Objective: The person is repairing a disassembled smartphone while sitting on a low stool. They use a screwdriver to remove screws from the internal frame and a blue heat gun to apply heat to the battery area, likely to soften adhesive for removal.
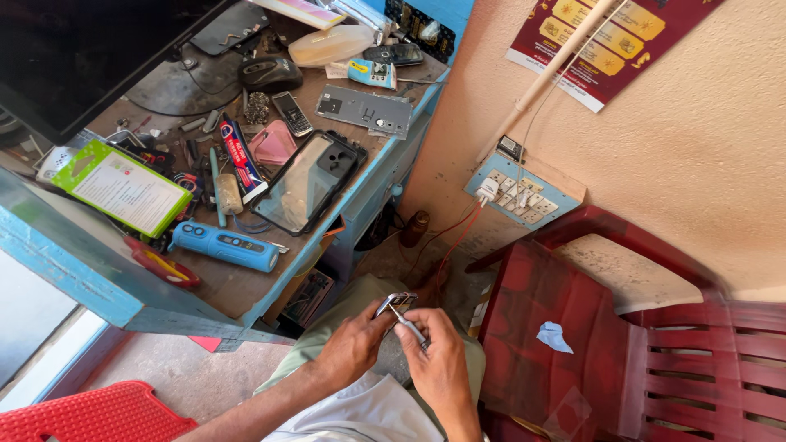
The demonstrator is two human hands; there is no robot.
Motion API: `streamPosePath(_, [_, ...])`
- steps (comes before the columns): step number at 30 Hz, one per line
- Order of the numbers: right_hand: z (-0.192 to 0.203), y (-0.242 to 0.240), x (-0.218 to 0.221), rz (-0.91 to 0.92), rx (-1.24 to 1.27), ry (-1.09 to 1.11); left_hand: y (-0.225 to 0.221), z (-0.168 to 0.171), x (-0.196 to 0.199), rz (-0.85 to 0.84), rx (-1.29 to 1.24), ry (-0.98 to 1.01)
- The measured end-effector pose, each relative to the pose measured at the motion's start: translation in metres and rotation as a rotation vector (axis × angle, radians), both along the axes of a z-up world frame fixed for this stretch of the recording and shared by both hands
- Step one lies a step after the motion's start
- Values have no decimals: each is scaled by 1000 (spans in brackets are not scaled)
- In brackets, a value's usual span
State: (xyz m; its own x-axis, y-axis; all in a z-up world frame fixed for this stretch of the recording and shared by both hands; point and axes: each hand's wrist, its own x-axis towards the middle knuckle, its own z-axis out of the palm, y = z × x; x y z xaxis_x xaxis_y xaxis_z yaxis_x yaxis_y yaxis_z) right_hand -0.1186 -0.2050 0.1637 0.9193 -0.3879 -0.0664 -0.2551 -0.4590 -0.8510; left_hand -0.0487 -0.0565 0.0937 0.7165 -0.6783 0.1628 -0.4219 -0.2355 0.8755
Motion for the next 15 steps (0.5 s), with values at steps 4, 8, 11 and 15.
streamPosePath(4, [1,-4,3,12,-32,-49,-4,-1,3,-11,-42,-38])
streamPosePath(8, [1,-4,3,-48,-32,54,-6,-2,4,-19,-17,-16])
streamPosePath(11, [-1,-8,3,-31,67,83,-6,1,5,-24,-46,-19])
streamPosePath(15, [-4,-8,0,26,-59,-102,-7,5,7,-16,-30,-15])
